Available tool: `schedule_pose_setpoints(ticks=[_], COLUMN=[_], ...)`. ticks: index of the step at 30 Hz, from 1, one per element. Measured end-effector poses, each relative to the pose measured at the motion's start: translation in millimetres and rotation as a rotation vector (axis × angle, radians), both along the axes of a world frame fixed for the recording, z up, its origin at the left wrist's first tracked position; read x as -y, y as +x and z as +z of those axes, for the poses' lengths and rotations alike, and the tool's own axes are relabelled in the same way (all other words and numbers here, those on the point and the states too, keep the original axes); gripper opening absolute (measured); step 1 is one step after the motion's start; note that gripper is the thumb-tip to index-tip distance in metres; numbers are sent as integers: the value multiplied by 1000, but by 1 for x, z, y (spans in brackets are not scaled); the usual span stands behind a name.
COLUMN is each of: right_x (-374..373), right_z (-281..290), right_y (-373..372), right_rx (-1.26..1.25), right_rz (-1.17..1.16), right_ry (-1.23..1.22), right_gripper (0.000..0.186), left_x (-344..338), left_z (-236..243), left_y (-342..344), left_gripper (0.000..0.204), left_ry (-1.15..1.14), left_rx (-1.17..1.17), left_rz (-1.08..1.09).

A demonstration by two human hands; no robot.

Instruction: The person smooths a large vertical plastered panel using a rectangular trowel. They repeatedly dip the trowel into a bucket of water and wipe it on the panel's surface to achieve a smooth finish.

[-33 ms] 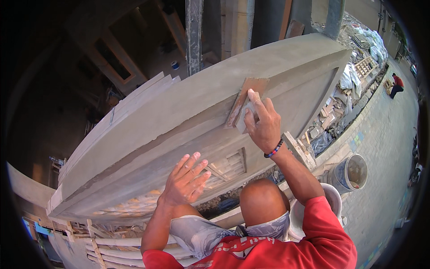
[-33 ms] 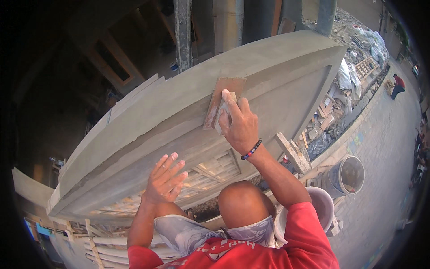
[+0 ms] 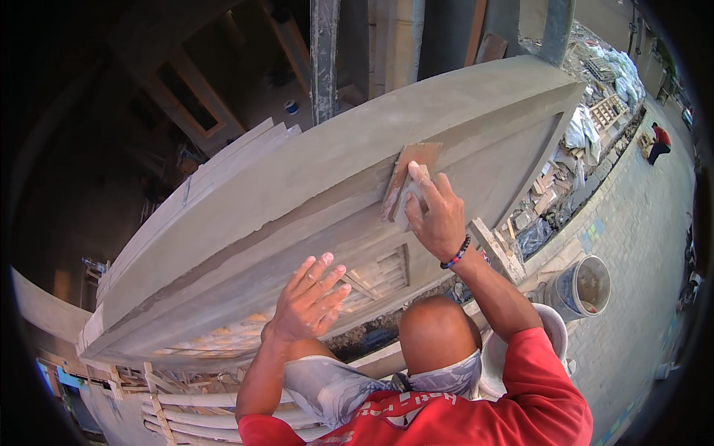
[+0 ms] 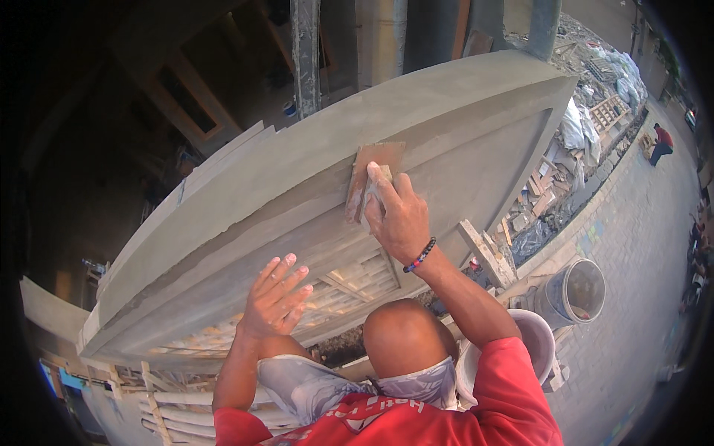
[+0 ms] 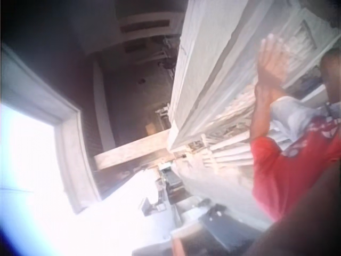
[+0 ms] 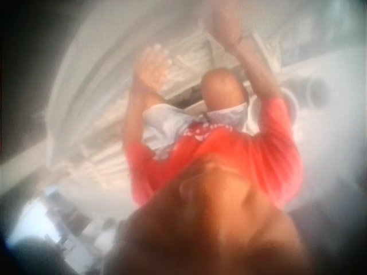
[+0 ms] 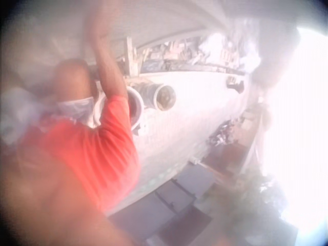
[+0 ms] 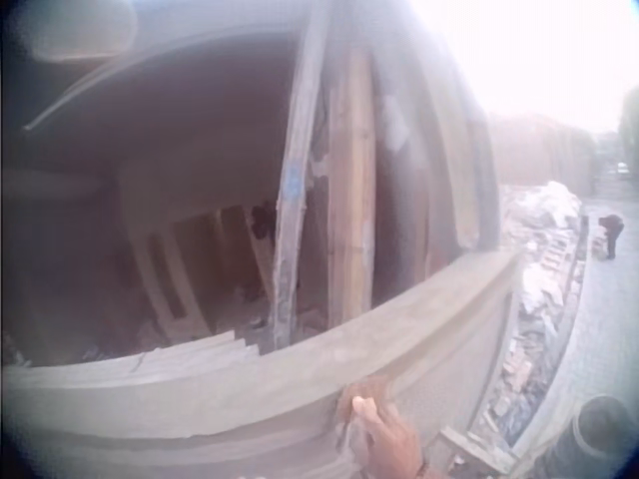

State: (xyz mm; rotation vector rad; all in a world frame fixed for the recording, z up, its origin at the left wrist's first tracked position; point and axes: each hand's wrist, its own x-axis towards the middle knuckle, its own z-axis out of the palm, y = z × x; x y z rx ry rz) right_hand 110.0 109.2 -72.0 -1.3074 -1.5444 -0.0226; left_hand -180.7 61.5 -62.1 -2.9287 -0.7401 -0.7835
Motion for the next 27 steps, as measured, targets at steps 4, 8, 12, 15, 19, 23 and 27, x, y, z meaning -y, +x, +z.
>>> schedule_pose_setpoints(ticks=[4,8,12,15,19,23,27], right_x=[17,-14,-4,23,2,-33,19], right_z=[-35,34,-5,-63,4,16,-48], right_y=[28,51,25,26,62,65,29], right_rx=[71,-128,-21,49,-207,-151,-22], right_rz=[84,-107,-71,117,-123,-187,74], right_ry=[-20,88,26,-87,105,199,-104], right_gripper=[48,48,48,50,48,49,51], left_x=[10,17,13,13,18,18,8], left_z=[-13,-11,-15,-3,25,57,99], left_y=[-7,-7,10,21,26,46,60], left_gripper=[27,20,20,20,25,28,24], left_ry=[-36,-76,-107,-93,-62,9,62], left_rx=[28,29,36,16,-12,6,69], left_rz=[42,87,42,-3,-36,-136,-218])
